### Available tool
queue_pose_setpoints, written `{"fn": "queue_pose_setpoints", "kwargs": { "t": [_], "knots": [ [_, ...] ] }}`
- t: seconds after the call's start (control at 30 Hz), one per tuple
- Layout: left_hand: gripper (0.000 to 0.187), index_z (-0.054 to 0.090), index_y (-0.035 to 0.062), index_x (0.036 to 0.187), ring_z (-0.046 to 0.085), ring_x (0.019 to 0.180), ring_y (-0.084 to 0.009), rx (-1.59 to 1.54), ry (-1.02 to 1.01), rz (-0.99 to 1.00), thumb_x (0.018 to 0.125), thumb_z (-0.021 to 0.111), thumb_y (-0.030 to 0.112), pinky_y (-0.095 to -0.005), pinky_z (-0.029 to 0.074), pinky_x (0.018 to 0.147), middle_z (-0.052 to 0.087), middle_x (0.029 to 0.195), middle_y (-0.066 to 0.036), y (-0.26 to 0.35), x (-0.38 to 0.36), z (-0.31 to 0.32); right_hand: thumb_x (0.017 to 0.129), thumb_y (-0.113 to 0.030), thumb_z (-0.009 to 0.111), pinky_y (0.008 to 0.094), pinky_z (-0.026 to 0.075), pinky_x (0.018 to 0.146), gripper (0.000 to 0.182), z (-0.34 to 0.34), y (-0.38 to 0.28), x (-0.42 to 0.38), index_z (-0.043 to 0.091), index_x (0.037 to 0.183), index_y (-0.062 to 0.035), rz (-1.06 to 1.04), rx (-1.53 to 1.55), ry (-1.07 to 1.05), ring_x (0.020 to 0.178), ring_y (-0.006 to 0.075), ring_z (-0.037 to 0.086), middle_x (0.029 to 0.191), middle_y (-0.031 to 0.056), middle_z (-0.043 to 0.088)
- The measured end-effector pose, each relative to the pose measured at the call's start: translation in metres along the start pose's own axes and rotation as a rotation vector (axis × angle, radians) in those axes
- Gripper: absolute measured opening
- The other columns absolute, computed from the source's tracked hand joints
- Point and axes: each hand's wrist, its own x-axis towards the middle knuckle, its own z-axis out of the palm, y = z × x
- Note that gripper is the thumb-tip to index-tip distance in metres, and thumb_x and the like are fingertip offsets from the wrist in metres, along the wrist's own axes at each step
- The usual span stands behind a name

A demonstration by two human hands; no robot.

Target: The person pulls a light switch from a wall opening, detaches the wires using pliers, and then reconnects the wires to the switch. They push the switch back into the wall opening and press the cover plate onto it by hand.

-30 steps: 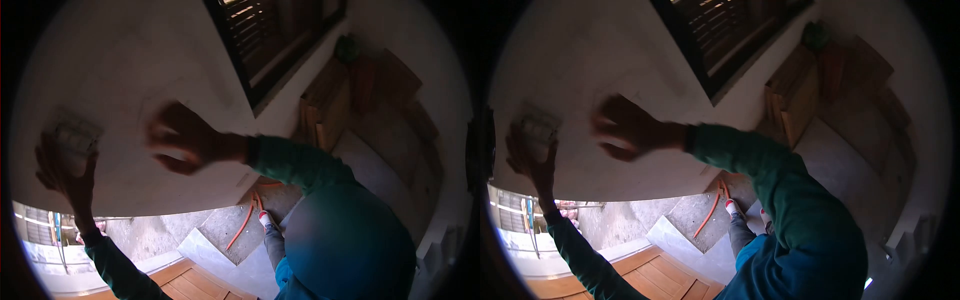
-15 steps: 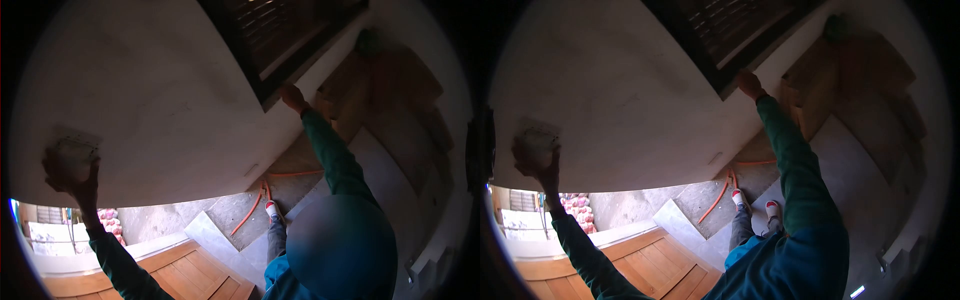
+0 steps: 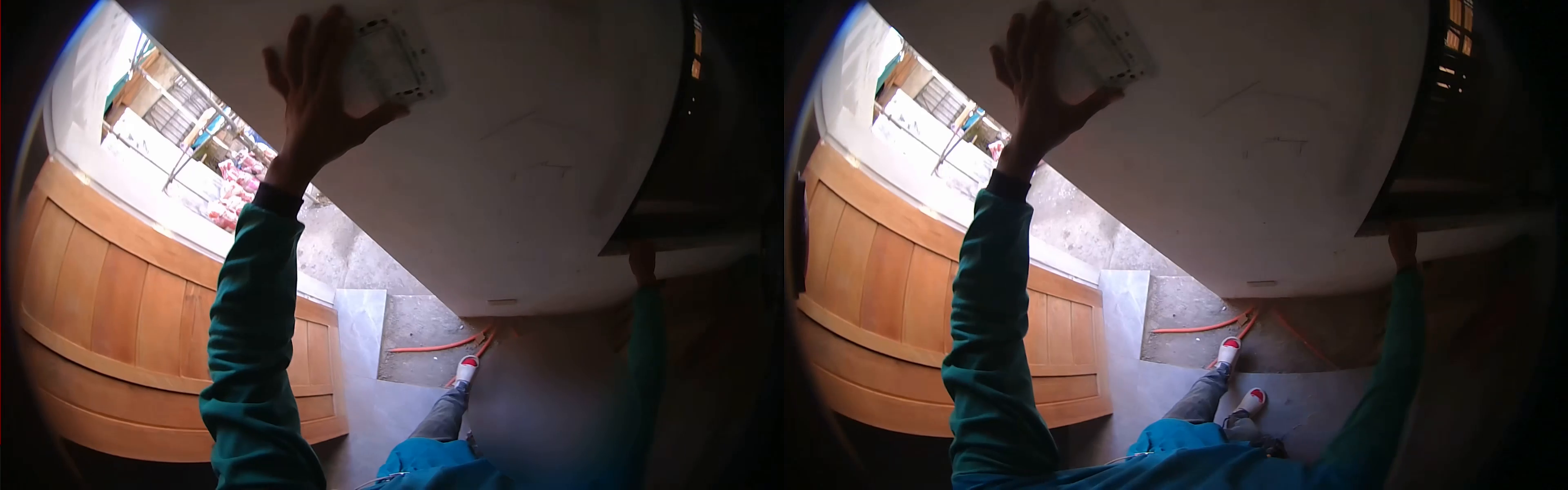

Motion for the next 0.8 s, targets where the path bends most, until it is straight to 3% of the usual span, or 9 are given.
{"fn": "queue_pose_setpoints", "kwargs": {
  "t": [0.07,0.27,0.33,0.37,0.4,0.47,0.53,0.67,0.8],
  "knots": [
    [0.116,0.019,0.0028,0.151,0.009,0.147,-0.0416,0.088,-0.045,0.041,0.071,0.073,0.067,-0.0622,-0.005,0.114,0.018,0.158,-0.021,0.002,-0.001,-0.002,0.085,-0.011,0.056,0.0492,0.046,0.084,0.014,-0.007,0.003,0.001,0.064,0.092,-0.0024,0.036,0.023,-0.041,0.092,0.0379,0.059,0.094,0.0185,0.063],
    [0.117,0.019,0.0044,0.152,0.008,0.147,-0.0402,0.071,-0.069,0.000,0.069,0.076,0.064,-0.0646,-0.002,0.113,0.019,0.158,-0.019,0.004,0.005,-0.002,0.086,-0.010,0.054,0.0501,0.046,0.087,0.014,-0.006,0.010,-0.015,0.063,0.093,-0.0010,-0.113,-0.067,0.063,0.095,0.0388,0.059,0.096,0.0202,0.062],
    [0.117,0.019,0.0052,0.152,0.009,0.147,-0.0402,0.044,-0.061,0.004,0.068,0.077,0.063,-0.0652,-0.001,0.113,0.020,0.158,-0.019,0.007,0.008,-0.005,0.086,-0.006,0.054,0.0504,0.046,0.090,0.019,-0.024,-0.002,-0.032,0.062,0.102,0.0009,-0.159,-0.051,0.512,0.097,0.0404,0.058,0.099,0.0208,0.062],
    [0.117,0.019,0.0060,0.153,0.009,0.147,-0.0401,0.060,-0.045,0.026,0.067,0.078,0.061,-0.0655,-0.001,0.113,0.020,0.158,-0.018,0.010,0.009,-0.006,0.090,0.001,0.050,0.0451,0.044,0.099,0.036,-0.018,0.015,-0.047,0.055,0.125,0.0002,-0.118,-0.070,0.408,0.110,0.0378,0.057,0.115,0.0237,0.060],
    [0.118,0.019,0.0067,0.153,0.010,0.147,-0.0400,0.077,-0.024,0.049,0.067,0.080,0.060,-0.0658,0.000,0.113,0.020,0.158,-0.018,0.012,0.011,-0.004,0.090,0.001,0.050,0.0451,0.044,0.099,0.036,-0.028,0.006,-0.057,0.055,0.125,0.0002,-0.110,-0.077,0.400,0.110,0.0378,0.057,0.115,0.0237,0.060],
    [0.118,0.020,0.0082,0.153,0.011,0.147,-0.0395,0.059,0.049,0.115,0.066,0.081,0.058,-0.0656,0.001,0.113,0.021,0.158,-0.016,0.004,0.011,0.003,0.094,-0.003,0.052,0.0378,0.045,0.095,0.031,-0.086,-0.040,-0.066,0.055,0.125,-0.0003,0.409,0.724,0.319,0.104,0.0299,0.060,0.111,0.0165,0.061],
    [0.117,0.021,0.0096,0.153,0.011,0.147,-0.0382,0.224,0.073,0.144,0.065,0.083,0.055,-0.0643,0.003,0.114,0.021,0.158,-0.015,-0.008,0.011,0.013,0.098,-0.006,0.051,0.0339,0.045,0.093,0.029,-0.130,-0.083,-0.076,0.054,0.127,-0.0014,0.393,0.812,0.485,0.105,0.0226,0.059,0.113,0.0119,0.060],
    [0.114,0.022,0.0107,0.152,0.013,0.147,-0.0373,0.195,0.079,0.077,0.066,0.083,0.053,-0.0629,0.004,0.115,0.023,0.157,-0.013,-0.002,0.013,0.006,0.096,-0.004,0.056,0.0337,0.051,0.086,0.040,-0.264,-0.201,-0.065,0.044,0.133,0.0010,0.153,1.018,0.666,0.100,0.0214,0.061,0.117,0.0165,0.059],
    [0.113,0.024,0.0102,0.152,0.016,0.146,-0.0370,0.218,0.154,0.116,0.065,0.084,0.050,-0.0620,0.005,0.116,0.025,0.157,-0.013,-0.002,0.016,0.011,0.092,0.003,0.058,0.0392,0.060,0.075,0.036,-0.363,-0.308,-0.016,0.047,0.126,0.0085,-0.414,1.185,1.083,0.087,0.0311,0.067,0.103,0.0269,0.064]
  ]
}}
